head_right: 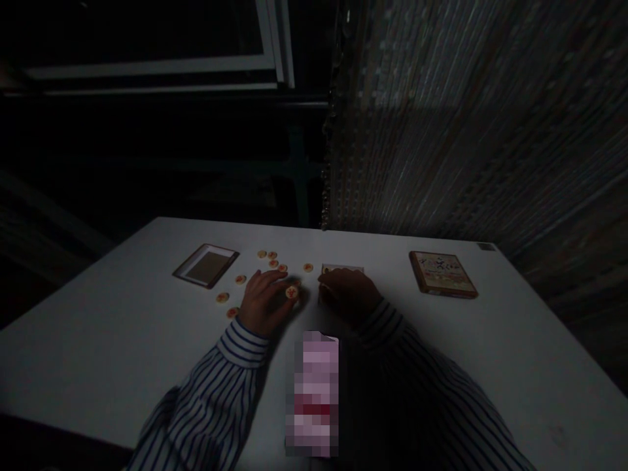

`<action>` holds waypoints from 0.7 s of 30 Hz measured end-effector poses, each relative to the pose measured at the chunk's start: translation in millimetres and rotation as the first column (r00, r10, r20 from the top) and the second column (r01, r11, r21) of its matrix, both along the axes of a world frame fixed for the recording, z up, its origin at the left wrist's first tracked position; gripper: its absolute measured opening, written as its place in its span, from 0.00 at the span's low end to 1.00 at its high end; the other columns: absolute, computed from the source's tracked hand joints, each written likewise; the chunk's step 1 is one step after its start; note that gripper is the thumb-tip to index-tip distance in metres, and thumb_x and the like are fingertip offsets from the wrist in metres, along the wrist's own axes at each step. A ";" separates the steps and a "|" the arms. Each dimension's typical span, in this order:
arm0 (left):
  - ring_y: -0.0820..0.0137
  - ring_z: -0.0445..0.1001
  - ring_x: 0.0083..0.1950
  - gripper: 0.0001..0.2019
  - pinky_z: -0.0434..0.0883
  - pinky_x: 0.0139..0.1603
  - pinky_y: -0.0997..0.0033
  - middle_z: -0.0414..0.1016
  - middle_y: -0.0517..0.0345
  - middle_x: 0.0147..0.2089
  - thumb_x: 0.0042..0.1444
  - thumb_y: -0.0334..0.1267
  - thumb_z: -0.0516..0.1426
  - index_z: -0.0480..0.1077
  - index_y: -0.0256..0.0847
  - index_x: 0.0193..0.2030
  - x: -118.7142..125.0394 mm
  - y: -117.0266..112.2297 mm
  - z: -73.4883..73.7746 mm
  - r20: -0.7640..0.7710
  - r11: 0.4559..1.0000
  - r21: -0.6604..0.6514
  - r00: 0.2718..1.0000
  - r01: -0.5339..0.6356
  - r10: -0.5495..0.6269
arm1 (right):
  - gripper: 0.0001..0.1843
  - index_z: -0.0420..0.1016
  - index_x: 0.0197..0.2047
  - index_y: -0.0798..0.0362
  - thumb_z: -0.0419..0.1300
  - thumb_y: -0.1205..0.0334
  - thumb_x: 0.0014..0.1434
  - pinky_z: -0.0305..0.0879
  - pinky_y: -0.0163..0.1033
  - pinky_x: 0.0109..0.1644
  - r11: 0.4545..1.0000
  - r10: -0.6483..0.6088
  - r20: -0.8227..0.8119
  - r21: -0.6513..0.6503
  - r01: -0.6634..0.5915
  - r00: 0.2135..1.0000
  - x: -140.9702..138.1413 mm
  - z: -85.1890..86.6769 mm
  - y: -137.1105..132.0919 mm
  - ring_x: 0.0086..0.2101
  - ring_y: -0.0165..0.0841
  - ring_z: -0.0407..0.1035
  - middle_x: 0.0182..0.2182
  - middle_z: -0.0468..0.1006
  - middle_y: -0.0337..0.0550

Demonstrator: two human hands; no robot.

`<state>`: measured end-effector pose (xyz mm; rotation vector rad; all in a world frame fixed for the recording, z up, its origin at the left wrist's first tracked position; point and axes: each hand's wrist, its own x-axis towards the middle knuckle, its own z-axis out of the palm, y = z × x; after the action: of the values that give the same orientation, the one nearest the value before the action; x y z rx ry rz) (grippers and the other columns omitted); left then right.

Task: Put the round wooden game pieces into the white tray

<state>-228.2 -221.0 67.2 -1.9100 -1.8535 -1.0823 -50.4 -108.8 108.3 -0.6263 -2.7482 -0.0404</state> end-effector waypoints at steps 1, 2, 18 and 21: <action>0.62 0.65 0.51 0.12 0.53 0.57 0.49 0.71 0.53 0.46 0.48 0.39 0.56 0.67 0.42 0.41 1.3 0.7 1.1 0.003 1.000 -0.005 1.000 0.004 -0.004 | 0.11 0.72 0.38 0.54 0.51 0.62 0.55 0.61 0.38 0.36 1.000 -0.006 0.005 0.002 0.006 1.000 0.8 1.0 0.6 0.33 0.34 0.69 0.33 0.76 0.47; 0.62 0.65 0.51 0.11 0.53 0.57 0.49 0.71 0.53 0.46 0.49 0.39 0.56 0.68 0.42 0.41 2.7 1.7 2.1 0.006 1.000 -0.010 1.000 0.008 -0.008 | 0.11 0.72 0.38 0.54 0.51 0.62 0.55 0.61 0.38 0.35 1.000 -0.014 0.004 0.003 0.014 1.000 1.7 2.1 1.2 0.33 0.34 0.69 0.33 0.76 0.46; 0.64 0.66 0.50 0.10 0.54 0.57 0.51 0.71 0.53 0.46 0.49 0.37 0.56 0.68 0.42 0.40 29.6 33.3 9.0 0.066 0.997 -0.035 0.995 0.071 -0.068 | 0.13 0.73 0.36 0.53 0.49 0.61 0.57 0.63 0.36 0.34 0.997 -0.079 -0.031 -0.023 0.078 0.996 18.2 -0.2 20.7 0.31 0.33 0.70 0.31 0.77 0.45; 0.64 0.66 0.49 0.11 0.54 0.57 0.50 0.71 0.54 0.45 0.48 0.37 0.57 0.68 0.42 0.41 34.7 39.5 8.1 0.063 0.996 -0.035 0.994 0.086 -0.084 | 0.11 0.73 0.36 0.53 0.50 0.61 0.56 0.63 0.35 0.35 0.997 -0.077 -0.064 -0.017 0.076 0.995 21.4 4.5 18.8 0.32 0.33 0.70 0.32 0.77 0.46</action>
<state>-193.5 -181.4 75.3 -2.0155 -1.8521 -1.1525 -29.0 -90.0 112.8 -0.7241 -2.6639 -0.0170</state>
